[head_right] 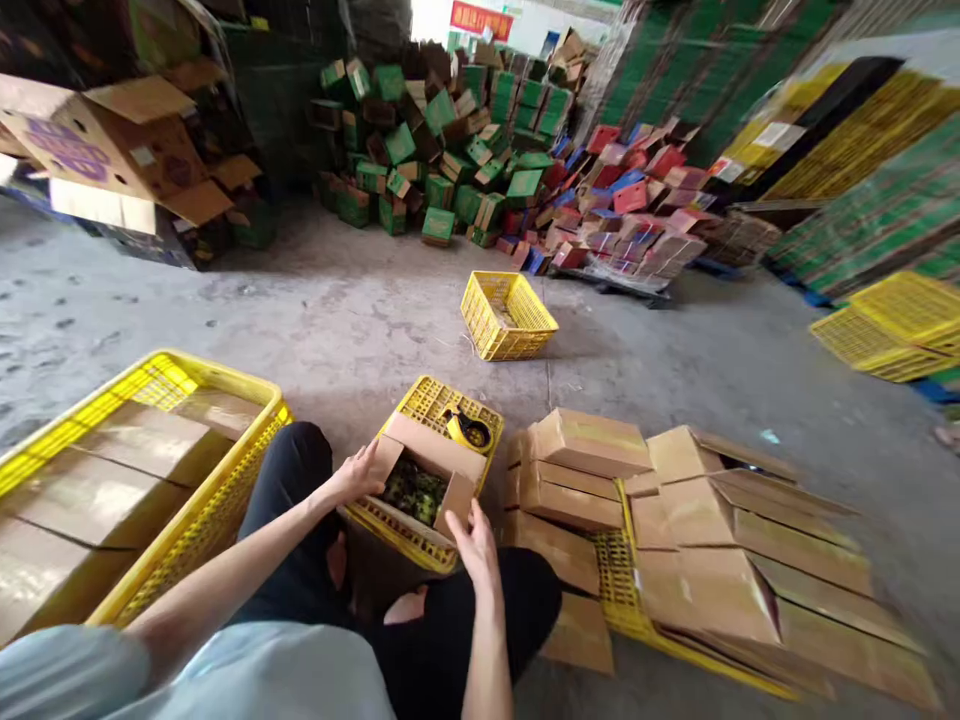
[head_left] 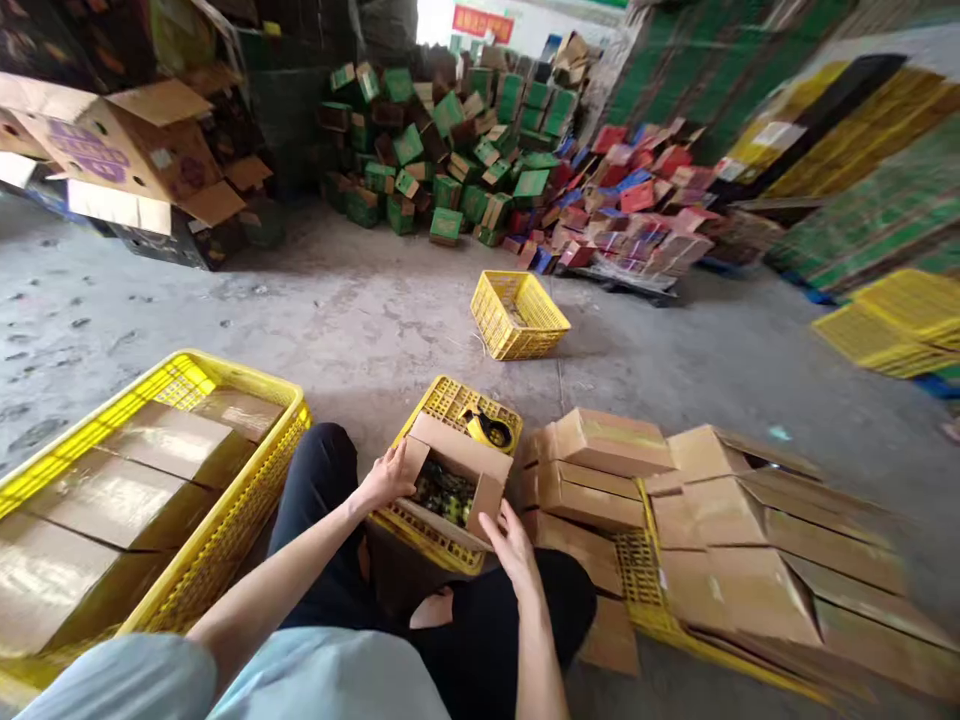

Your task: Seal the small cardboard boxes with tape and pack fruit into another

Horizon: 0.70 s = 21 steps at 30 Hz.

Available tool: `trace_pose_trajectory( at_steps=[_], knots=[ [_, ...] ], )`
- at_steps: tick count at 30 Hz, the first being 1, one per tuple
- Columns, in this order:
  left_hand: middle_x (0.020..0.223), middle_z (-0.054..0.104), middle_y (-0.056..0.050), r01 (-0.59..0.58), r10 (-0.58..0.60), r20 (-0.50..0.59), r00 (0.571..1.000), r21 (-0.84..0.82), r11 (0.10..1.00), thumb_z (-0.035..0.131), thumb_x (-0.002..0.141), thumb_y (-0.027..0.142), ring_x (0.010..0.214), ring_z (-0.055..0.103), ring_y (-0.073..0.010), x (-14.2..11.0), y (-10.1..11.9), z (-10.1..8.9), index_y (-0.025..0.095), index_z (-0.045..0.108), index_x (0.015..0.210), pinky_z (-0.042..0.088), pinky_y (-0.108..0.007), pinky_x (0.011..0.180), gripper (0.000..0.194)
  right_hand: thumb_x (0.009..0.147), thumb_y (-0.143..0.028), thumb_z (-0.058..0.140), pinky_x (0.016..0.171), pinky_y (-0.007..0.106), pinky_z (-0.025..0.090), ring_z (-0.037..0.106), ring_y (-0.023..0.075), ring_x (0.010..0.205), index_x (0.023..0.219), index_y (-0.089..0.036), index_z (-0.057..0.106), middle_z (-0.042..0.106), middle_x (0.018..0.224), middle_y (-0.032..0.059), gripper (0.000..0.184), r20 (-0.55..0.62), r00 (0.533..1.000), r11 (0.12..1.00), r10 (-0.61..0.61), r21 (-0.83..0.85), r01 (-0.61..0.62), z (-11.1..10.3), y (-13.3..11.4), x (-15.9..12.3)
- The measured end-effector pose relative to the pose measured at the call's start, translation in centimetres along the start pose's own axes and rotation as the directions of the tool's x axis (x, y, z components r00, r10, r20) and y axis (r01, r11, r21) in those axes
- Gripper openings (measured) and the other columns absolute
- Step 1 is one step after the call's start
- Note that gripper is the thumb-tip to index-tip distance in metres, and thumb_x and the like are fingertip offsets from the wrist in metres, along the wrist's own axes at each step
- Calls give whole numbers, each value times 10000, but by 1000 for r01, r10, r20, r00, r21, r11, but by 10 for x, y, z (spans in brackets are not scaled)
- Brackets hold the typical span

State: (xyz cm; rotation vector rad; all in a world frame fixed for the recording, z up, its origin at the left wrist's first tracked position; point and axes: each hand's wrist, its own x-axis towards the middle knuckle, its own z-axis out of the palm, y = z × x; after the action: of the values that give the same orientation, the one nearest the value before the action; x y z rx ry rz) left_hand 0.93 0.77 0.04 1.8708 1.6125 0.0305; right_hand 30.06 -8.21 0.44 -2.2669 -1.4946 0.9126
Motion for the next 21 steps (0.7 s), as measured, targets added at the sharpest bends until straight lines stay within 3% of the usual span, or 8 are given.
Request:
trace_pose_trajectory(
  at_steps=[4,8,13,18,21],
  knots=[
    [1664,221,-348,13,-13,18,1000,24,1000,890,688,378,1535,288,-494,23,20,-2,78,13,1672,341,-497,1190,1352,886,-596,630,1236,512,292,355,427,1533,1623,35,248,331,1647,322,1043,-15,997,982,75,-174,-77,15,-43,10],
    [1694,166,-320,-4,3,47,999,33,999,944,582,274,1499,370,-491,14,10,-3,158,14,1687,403,-462,1153,1449,814,-441,745,1260,493,240,299,408,1563,1608,12,310,306,1666,302,1012,27,995,968,94,-237,-85,14,-44,4],
    [1689,177,-333,-8,7,-9,1000,-53,999,823,767,353,1424,513,-429,-13,-11,9,84,6,1678,412,-424,1158,1253,829,-363,708,1199,424,372,393,388,1524,1639,-17,248,184,1712,286,994,50,994,966,99,-247,-83,22,-33,-10],
    [1725,133,-259,-44,40,-42,998,-120,992,638,943,315,1461,491,-357,-23,-19,21,159,37,1691,429,-386,1145,972,865,-366,655,1199,472,368,326,393,1555,1657,-62,224,167,1721,271,952,7,997,967,76,-244,-72,35,-32,-9],
    [1741,89,-215,-60,54,-44,998,-151,987,572,976,294,1464,490,-343,-23,-23,23,169,21,1697,450,-372,1131,916,880,-405,635,1185,489,386,340,384,1551,1668,-120,218,160,1729,244,936,-8,999,977,32,-212,-33,39,-23,-9]
  ],
)
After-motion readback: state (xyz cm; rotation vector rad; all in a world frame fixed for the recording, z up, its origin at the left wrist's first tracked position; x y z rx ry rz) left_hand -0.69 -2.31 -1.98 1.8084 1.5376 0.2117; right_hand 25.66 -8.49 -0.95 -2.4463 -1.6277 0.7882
